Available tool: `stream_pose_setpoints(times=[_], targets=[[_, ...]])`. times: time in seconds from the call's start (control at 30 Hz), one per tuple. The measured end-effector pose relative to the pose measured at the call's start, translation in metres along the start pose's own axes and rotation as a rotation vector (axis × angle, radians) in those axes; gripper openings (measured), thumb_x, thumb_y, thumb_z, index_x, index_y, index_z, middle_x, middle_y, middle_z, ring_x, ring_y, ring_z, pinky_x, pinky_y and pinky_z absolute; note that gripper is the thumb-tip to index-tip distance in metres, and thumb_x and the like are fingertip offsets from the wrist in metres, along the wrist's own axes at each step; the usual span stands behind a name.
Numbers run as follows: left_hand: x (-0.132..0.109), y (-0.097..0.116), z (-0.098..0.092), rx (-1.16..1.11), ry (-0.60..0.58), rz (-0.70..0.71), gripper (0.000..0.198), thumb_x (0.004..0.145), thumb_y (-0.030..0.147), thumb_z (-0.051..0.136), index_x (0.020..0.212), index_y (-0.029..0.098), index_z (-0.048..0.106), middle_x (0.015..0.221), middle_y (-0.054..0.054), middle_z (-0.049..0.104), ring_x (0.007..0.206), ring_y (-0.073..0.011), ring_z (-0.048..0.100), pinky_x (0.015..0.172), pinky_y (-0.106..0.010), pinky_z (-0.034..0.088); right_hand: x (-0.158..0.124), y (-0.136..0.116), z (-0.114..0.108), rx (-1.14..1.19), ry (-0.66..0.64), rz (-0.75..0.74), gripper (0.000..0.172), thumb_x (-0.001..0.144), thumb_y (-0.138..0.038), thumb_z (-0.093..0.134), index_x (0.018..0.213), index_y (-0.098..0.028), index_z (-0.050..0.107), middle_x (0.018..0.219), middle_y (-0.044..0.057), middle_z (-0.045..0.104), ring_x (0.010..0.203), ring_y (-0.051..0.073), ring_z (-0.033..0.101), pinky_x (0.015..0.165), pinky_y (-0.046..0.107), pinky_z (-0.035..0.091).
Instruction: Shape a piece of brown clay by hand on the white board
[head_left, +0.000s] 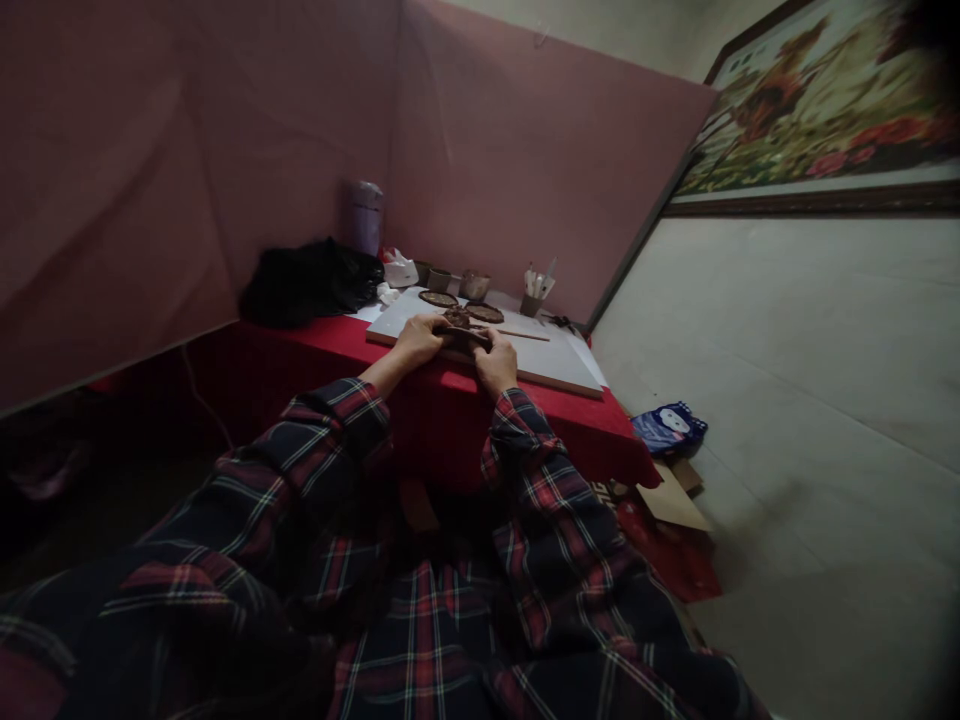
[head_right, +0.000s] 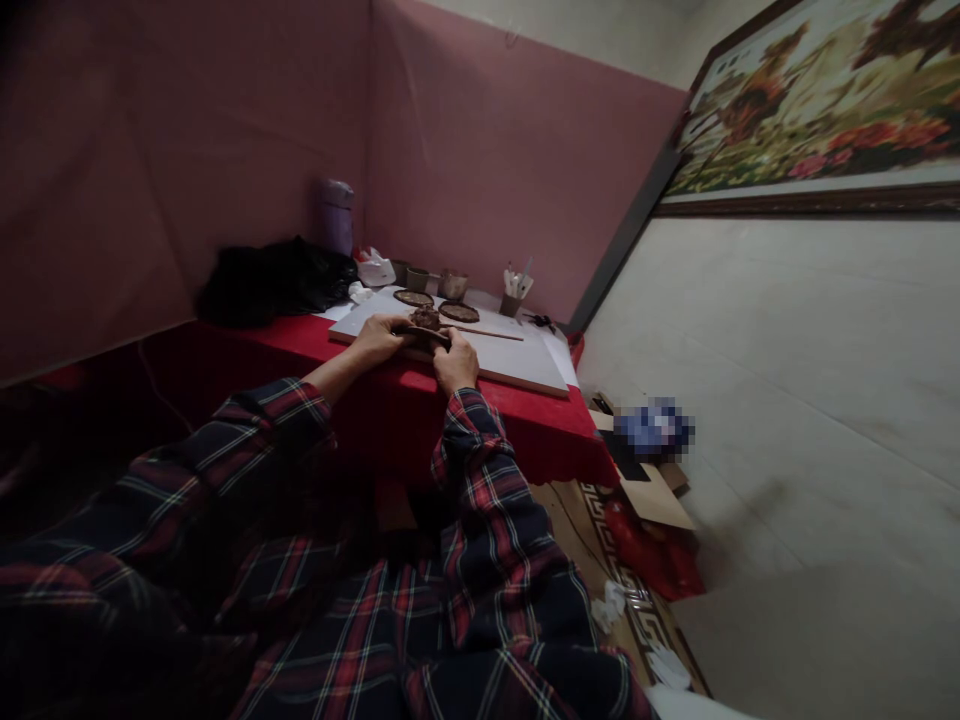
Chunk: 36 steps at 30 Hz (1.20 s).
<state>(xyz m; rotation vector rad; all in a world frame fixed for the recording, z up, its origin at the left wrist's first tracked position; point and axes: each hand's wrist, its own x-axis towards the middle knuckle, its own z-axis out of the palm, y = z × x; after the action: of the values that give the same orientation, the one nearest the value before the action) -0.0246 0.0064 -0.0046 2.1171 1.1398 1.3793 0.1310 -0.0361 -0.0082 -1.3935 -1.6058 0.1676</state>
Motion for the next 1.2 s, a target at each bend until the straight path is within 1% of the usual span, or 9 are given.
stream_pose_setpoints(times=[0.2, 0.37, 0.57, 0.67, 0.73, 0.83, 0.97, 1.07, 1.2], targets=[[0.001, -0.002, 0.001, -0.020, 0.000, 0.005, 0.020, 0.070, 0.015, 0.061, 0.085, 0.012, 0.073, 0.082, -0.004, 0.071, 0.074, -0.0151, 0.060, 0.071, -0.026, 0.044, 0.000, 0.000, 0.000, -0.005, 0.006, 0.007, 0.018, 0.081, -0.026, 0.057, 0.095, -0.021, 0.066, 0.093, 0.005, 0.071, 0.090, 0.022, 0.063, 0.087, 0.035, 0.048], [0.001, -0.004, 0.000, -0.002, -0.005, -0.005, 0.021, 0.070, 0.017, 0.061, 0.085, 0.012, 0.073, 0.080, -0.005, 0.071, 0.073, -0.0156, 0.059, 0.070, -0.026, 0.045, 0.000, 0.000, 0.000, 0.001, -0.003, 0.014, 0.019, 0.081, -0.024, 0.056, 0.097, -0.021, 0.066, 0.096, 0.005, 0.071, 0.093, 0.022, 0.064, 0.087, 0.034, 0.048], [0.003, -0.009, 0.002, -0.054, -0.016, 0.012, 0.022, 0.068, 0.017, 0.060, 0.085, 0.012, 0.073, 0.080, -0.004, 0.072, 0.074, -0.0162, 0.061, 0.071, -0.026, 0.047, 0.000, -0.001, 0.000, -0.013, -0.007, 0.034, 0.021, 0.081, -0.025, 0.056, 0.100, -0.022, 0.067, 0.097, 0.006, 0.072, 0.092, 0.022, 0.065, 0.087, 0.035, 0.048], [0.004, -0.012, 0.003, -0.024, -0.006, -0.009, 0.022, 0.067, 0.019, 0.061, 0.085, 0.013, 0.073, 0.080, -0.004, 0.072, 0.074, -0.0168, 0.062, 0.071, -0.026, 0.048, 0.002, 0.001, 0.001, -0.009, -0.002, 0.039, 0.021, 0.080, -0.025, 0.057, 0.097, -0.022, 0.068, 0.096, 0.005, 0.072, 0.091, 0.022, 0.065, 0.087, 0.034, 0.048], [0.005, -0.013, 0.004, -0.013, -0.001, -0.023, 0.024, 0.067, 0.019, 0.061, 0.086, 0.014, 0.073, 0.083, -0.004, 0.073, 0.075, -0.0170, 0.062, 0.073, -0.027, 0.048, 0.004, 0.005, 0.002, 0.037, -0.004, 0.025, 0.020, 0.078, -0.024, 0.057, 0.095, -0.021, 0.068, 0.096, 0.005, 0.073, 0.092, 0.021, 0.065, 0.087, 0.033, 0.048], [0.006, -0.013, 0.004, -0.013, -0.018, -0.029, 0.025, 0.066, 0.018, 0.060, 0.087, 0.014, 0.073, 0.085, -0.005, 0.073, 0.075, -0.0170, 0.062, 0.074, -0.027, 0.048, 0.007, 0.011, 0.005, 0.107, -0.008, 0.022, 0.020, 0.077, -0.024, 0.058, 0.094, -0.021, 0.069, 0.096, 0.004, 0.073, 0.092, 0.020, 0.066, 0.088, 0.032, 0.048], [0.007, -0.013, 0.003, -0.018, -0.046, -0.040, 0.023, 0.066, 0.017, 0.060, 0.084, 0.014, 0.073, 0.081, -0.004, 0.072, 0.072, -0.0168, 0.062, 0.072, -0.027, 0.048, 0.008, 0.013, 0.006, 0.123, -0.019, 0.024, 0.021, 0.077, -0.026, 0.059, 0.095, -0.021, 0.070, 0.095, 0.003, 0.074, 0.091, 0.019, 0.066, 0.089, 0.032, 0.049], [0.007, -0.012, 0.002, -0.045, -0.044, -0.044, 0.022, 0.066, 0.018, 0.061, 0.084, 0.013, 0.073, 0.080, -0.004, 0.072, 0.072, -0.0170, 0.062, 0.073, -0.028, 0.049, 0.007, 0.011, 0.005, 0.099, -0.023, 0.026, 0.021, 0.077, -0.025, 0.058, 0.094, -0.020, 0.070, 0.095, 0.003, 0.073, 0.091, 0.019, 0.066, 0.088, 0.032, 0.049], [0.004, -0.005, 0.000, -0.114, -0.062, -0.031, 0.024, 0.064, 0.016, 0.063, 0.086, 0.014, 0.073, 0.084, -0.004, 0.073, 0.075, -0.0167, 0.063, 0.075, -0.028, 0.050, 0.005, 0.007, 0.003, 0.027, -0.020, 0.030, 0.020, 0.080, -0.025, 0.056, 0.095, -0.021, 0.068, 0.096, 0.005, 0.072, 0.091, 0.020, 0.065, 0.087, 0.033, 0.049]])
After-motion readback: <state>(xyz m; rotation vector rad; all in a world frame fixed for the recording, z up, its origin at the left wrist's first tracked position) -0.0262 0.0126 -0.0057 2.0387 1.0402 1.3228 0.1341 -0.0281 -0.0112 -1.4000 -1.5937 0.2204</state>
